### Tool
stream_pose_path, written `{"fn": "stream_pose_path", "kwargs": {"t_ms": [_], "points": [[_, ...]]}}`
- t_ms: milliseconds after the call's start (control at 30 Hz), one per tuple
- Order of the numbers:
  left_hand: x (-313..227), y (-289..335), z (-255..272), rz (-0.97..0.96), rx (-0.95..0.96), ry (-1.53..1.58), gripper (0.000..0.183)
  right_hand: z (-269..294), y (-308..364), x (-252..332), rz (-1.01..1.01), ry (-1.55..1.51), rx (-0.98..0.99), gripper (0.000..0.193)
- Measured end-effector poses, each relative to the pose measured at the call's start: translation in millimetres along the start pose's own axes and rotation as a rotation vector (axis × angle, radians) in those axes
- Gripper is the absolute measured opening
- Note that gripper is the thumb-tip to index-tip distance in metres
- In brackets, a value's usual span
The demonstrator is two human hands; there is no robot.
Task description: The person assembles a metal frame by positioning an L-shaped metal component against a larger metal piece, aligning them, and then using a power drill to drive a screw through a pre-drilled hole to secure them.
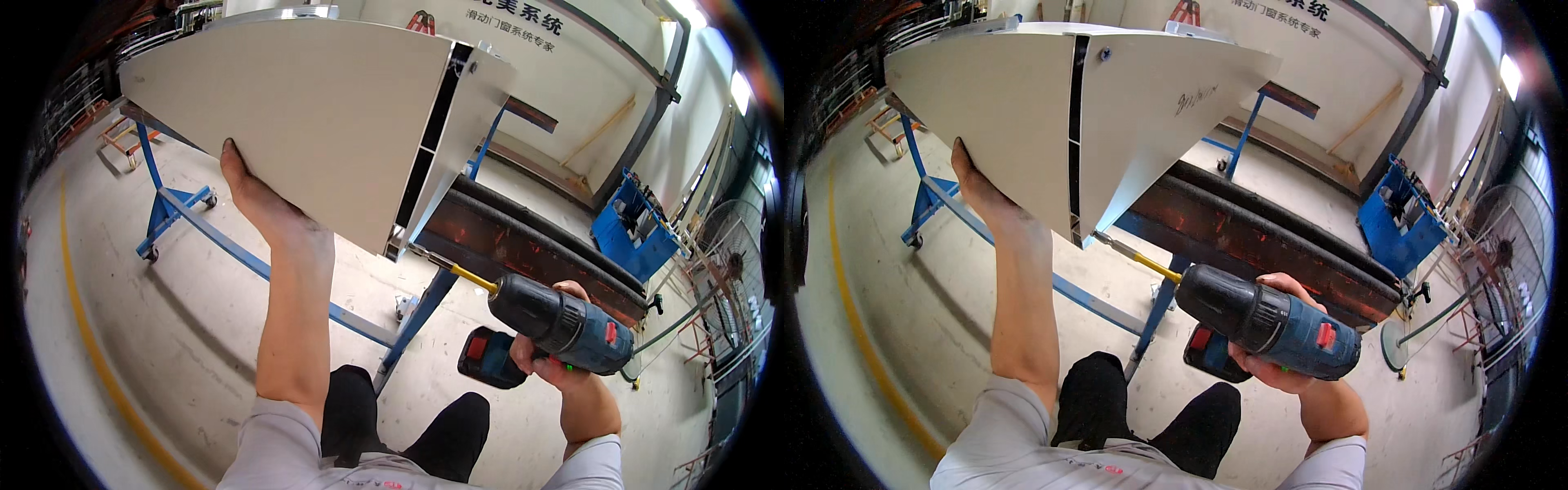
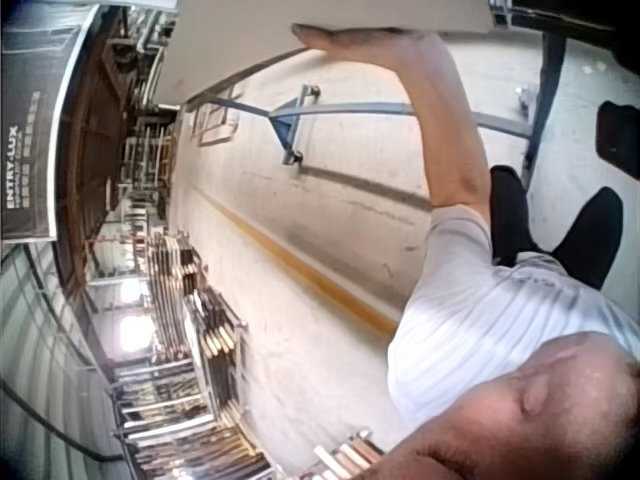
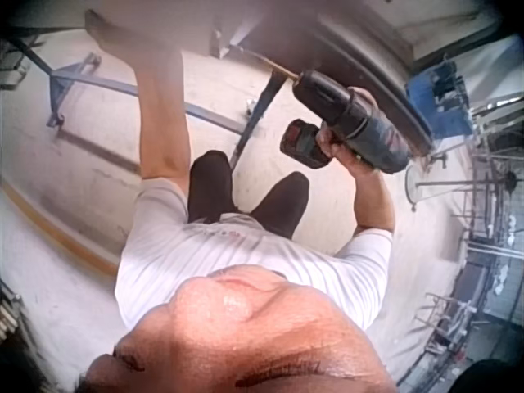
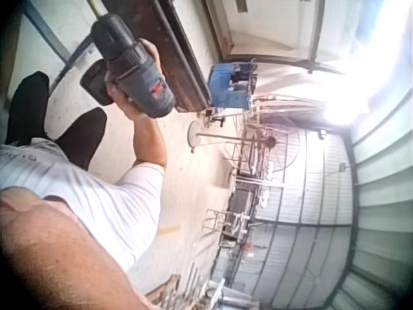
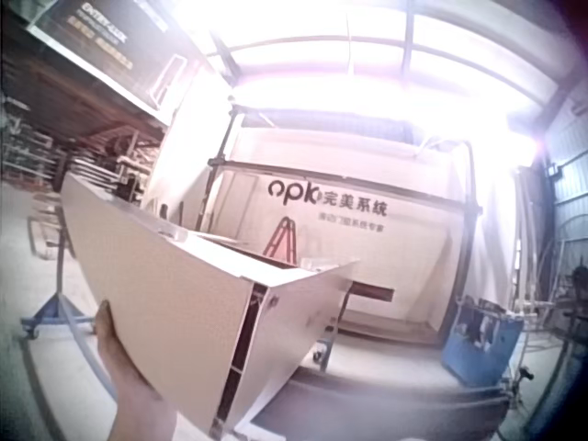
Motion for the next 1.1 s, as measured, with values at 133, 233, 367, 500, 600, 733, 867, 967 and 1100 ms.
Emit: {"fn": "stream_pose_path", "kwargs": {"t_ms": [133, 233, 367, 500, 600, 733, 867, 967, 1100], "points": [[2.9, -6.8, 9.4, 0.059, 0.157, 0.118, 0.046, 7.3, 2.3, 8.4, 0.019, 0.476, -0.049, 0.078], [3.4, -5.1, -0.4, 0.090, 0.012, 0.174, 0.045, -4.5, -5.8, 10.5, -0.003, 0.256, -0.064, 0.073], [6.5, -7.7, 6.8, 0.070, 0.032, 0.184, 0.046, 0.4, -4.3, 9.0, -0.034, 0.226, -0.110, 0.069], [5.1, -11.2, 8.4, 0.013, 0.091, 0.141, 0.049, -1.8, -8.5, 13.9, -0.087, 0.142, -0.095, 0.071], [5.4, -6.7, 7.2, 0.028, 0.038, 0.112, 0.049, -4.4, -8.3, 8.0, -0.092, -0.066, -0.053, 0.075], [6.7, -8.4, 6.7, 0.040, 0.037, 0.126, 0.049, 1.0, -8.9, 8.9, -0.020, 0.008, 0.029, 0.082], [-1.0, -3.0, -6.3, 0.080, -0.008, 0.202, 0.048, -9.8, -3.7, 3.5, -0.113, -0.217, 0.051, 0.086], [3.8, -9.0, 4.4, 0.144, 0.057, 0.293, 0.046, -10.1, 1.9, 4.9, -0.062, -0.122, 0.056, 0.086], [2.1, -12.9, 6.0, 0.132, 0.120, 0.323, 0.046, -14.7, 8.6, 10.3, -0.010, -0.149, 0.051, 0.091]]}}
Point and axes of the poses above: each hand's wrist, its own y-axis away from the middle knuckle, its own z-axis out of the back of the hand, x = y × z, the point moved 1 cm from there along -y, towards the middle knuckle, and after that the axes turned 5 degrees about -x, right-handed, at the moved point
